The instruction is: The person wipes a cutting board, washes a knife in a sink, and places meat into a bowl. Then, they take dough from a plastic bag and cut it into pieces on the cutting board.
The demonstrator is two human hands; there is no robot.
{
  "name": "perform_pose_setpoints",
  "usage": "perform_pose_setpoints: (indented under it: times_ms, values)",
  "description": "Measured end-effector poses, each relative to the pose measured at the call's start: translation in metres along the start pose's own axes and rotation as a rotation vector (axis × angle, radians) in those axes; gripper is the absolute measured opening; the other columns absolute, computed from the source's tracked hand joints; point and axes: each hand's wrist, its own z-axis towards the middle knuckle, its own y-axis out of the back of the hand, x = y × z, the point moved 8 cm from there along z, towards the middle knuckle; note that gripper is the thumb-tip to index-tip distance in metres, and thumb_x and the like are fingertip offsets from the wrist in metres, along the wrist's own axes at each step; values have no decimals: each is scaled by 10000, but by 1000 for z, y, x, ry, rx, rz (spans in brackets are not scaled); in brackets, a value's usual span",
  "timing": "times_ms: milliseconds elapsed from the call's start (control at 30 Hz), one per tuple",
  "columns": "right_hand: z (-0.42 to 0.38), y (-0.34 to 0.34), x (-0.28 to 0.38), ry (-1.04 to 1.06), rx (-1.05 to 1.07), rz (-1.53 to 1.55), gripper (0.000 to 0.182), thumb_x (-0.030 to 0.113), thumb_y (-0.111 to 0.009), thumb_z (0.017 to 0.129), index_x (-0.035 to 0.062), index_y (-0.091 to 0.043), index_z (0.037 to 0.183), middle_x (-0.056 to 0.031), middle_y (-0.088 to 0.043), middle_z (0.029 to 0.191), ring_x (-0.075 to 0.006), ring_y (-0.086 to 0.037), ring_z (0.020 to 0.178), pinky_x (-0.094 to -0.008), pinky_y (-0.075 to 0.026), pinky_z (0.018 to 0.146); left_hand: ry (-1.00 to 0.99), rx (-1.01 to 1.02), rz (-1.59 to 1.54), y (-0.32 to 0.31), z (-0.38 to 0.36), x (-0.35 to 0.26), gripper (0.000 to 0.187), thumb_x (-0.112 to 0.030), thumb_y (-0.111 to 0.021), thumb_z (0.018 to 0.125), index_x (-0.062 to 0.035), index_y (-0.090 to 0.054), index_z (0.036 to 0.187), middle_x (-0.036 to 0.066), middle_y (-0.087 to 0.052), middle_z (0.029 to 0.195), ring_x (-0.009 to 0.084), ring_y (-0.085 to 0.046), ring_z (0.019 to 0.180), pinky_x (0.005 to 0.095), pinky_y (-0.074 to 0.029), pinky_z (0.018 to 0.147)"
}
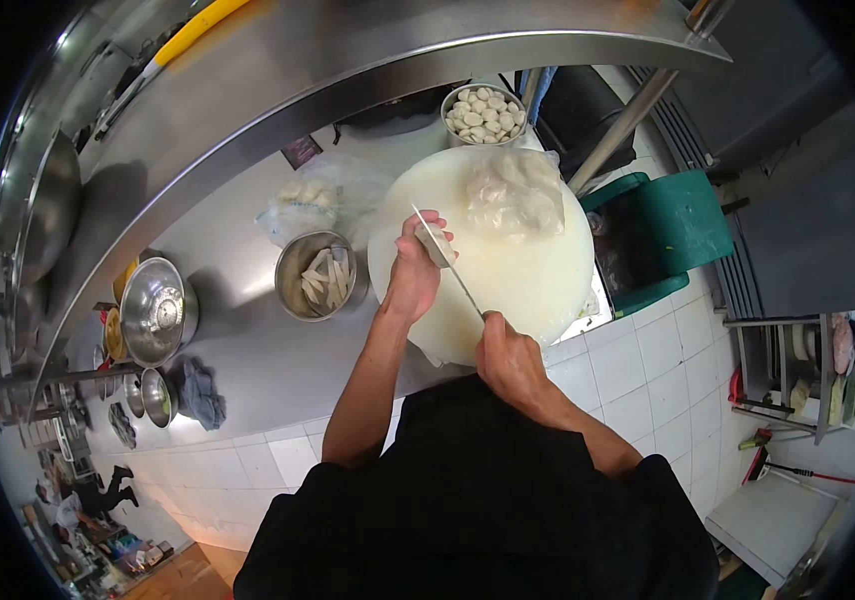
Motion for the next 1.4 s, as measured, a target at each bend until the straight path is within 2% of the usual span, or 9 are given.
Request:
perform_pose_setpoints:
  times_ms: [200,300,400,533,633,667,933,1100,1400]
  values:
    - [0,4,4,-4,45,13,206,20,-554,840,-17,-405,977,-246,-602,776,-453,-619,604,-539,-511,520,-120,8,310,-15,-2,-13,1023,-758,-731,648,-127,-333,1349,61,-399,1241,224,-408,1200,407,-352,1045]
    - [0,10,5,-69,130,6,206,16,-551,836,-15,-397,968,-261,-607,777,-469,-619,618,-563,-505,551,-183,63,356,-13,-4,-10,933,-651,-733,759,-108,-306,1386,79,-405,1282,239,-408,1227,422,-343,1062]
    - [-4,33,6,-131,209,8,196,17,-544,835,-16,-396,958,-275,-615,769,-489,-619,637,-581,-501,586,-146,-10,97,-7,-17,12,704,-510,-649,898,-84,-366,1383,87,-416,1350,228,-420,1265,395,-353,1060]
    - [-9,63,7,-167,327,-111,181,18,-543,830,-22,-411,948,-284,-626,761,-514,-618,660,-586,-507,623,-528,-362,793,2,-60,-22,401,-188,-601,920,-29,-509,1276,128,-498,1289,278,-468,1230,398,-387,1036]
    - [-10,71,12,-178,426,-196,131,-1,-518,831,-33,-429,921,-282,-627,731,-490,-642,669,-561,-530,623,-795,66,1368,-39,-79,-24,268,-17,-649,777,-6,-635,1045,152,-575,1153,322,-551,1093,417,-458,942]
    - [-8,71,14,-169,459,-218,114,-2,-510,834,-35,-433,911,-281,-627,719,-481,-650,670,-552,-536,618,-895,178,1362,-50,-80,-23,213,40,-674,681,6,-664,891,135,-613,1029,328,-596,964,410,-507,853]
    - [11,65,25,-207,586,-188,104,13,-505,853,-58,-455,910,-283,-648,719,-452,-681,693,-514,-559,597,-1052,449,1412,-53,-59,-20,267,32,-722,648,26,-667,910,128,-635,977,272,-627,891,376,-544,760]
    - [21,59,16,-229,556,-152,147,-18,-522,807,-62,-428,912,-295,-618,659,-485,-646,647,-541,-531,581,-1040,400,1390,-50,-49,-21,287,64,-732,647,33,-656,922,128,-625,996,275,-624,857,367,-545,740]
    - [38,46,10,-299,699,-218,141,34,-511,869,-49,-450,965,-295,-665,796,-456,-686,779,-518,-563,656,-917,315,1307,-32,-35,-22,350,91,-746,624,17,-638,948,132,-616,1004,290,-635,868,373,-543,747]
